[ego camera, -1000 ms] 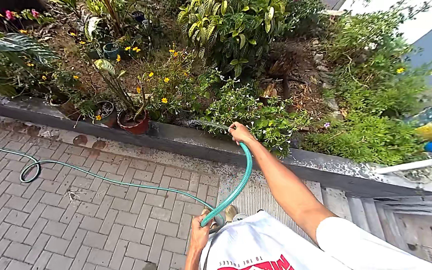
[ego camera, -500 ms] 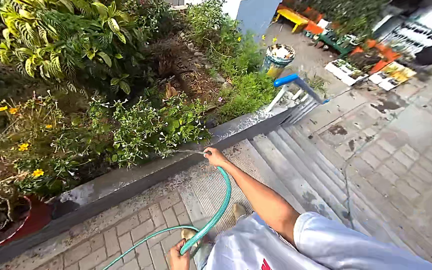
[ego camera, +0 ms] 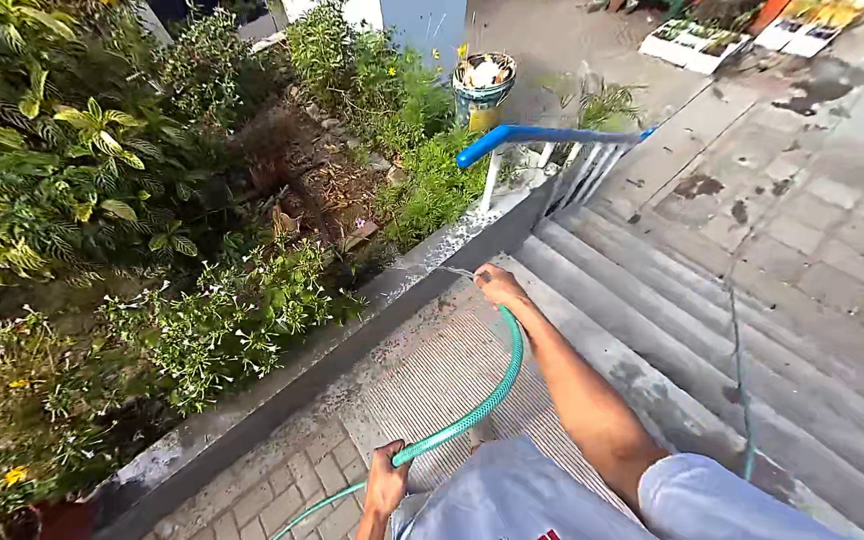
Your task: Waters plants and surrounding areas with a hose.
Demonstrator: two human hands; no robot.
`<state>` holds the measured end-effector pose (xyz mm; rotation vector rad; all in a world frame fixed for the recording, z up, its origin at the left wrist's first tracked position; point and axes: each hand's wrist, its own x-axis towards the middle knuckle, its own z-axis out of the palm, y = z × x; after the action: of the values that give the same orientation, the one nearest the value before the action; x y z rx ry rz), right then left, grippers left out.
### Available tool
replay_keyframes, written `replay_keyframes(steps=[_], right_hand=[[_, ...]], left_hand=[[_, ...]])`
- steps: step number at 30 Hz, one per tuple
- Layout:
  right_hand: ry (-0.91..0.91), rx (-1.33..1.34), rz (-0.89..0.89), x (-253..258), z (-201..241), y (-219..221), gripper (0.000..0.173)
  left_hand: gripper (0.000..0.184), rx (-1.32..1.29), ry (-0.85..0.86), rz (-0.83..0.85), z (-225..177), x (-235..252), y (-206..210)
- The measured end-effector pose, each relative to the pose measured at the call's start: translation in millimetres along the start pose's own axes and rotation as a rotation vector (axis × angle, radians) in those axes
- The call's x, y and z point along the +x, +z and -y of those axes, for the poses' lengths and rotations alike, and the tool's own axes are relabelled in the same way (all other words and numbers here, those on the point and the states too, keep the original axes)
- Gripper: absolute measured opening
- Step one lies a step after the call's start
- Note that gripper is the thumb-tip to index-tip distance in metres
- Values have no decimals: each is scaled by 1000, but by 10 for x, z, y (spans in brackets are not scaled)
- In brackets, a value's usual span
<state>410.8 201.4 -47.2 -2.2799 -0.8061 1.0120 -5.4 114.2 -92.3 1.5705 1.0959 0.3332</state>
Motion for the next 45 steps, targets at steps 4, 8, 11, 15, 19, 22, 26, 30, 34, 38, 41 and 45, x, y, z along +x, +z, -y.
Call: replay_keyframes(steps=[4, 8, 11, 15, 19, 22, 26, 30, 34, 38, 41, 45], right_hand=[[16, -3, -30, 291, -192, -647, 35], [23, 12, -69, 453, -269, -1083, 32], [14, -11, -90, 734, -292, -1346, 31], [17, -54, -84, 1076, -239, -1709, 32], [45, -119, -45, 1597, -248, -2054, 33], [107, -151, -34, 2017, -202, -2247, 32], [173, -220, 107, 2683, 27, -2136, 36], [199, -229, 263, 3222, 298, -1774, 38], [224, -143, 361, 3552, 431, -1497, 38], [288, -49, 329, 3905, 371, -1651, 37], [310, 7, 225, 4107, 173, -2016, 35], [297, 33, 159, 4149, -99, -2634, 34]], left_hand=[[25, 54, 30, 70, -459, 339, 281], [24, 47, -12, 163, -747, 664, 558], [24, 31, -6, 219, -889, 975, 770], [22, -7, 17, 282, -1050, 1536, 1089], [22, -71, 50, 354, -1157, 2196, 1413], [23, -86, 44, 379, -1186, 2799, 1508], [20, -170, 5, 361, -1205, 3574, 1381], [13, -313, -60, 296, -1227, 4059, 1141], [15, -513, -155, 214, -1298, 4320, 1095], [20, -632, -198, 225, -1535, 4690, 1251], [22, -637, -214, 329, -1776, 5005, 1437], [25, -645, -173, 497, -2212, 5343, 1770]])
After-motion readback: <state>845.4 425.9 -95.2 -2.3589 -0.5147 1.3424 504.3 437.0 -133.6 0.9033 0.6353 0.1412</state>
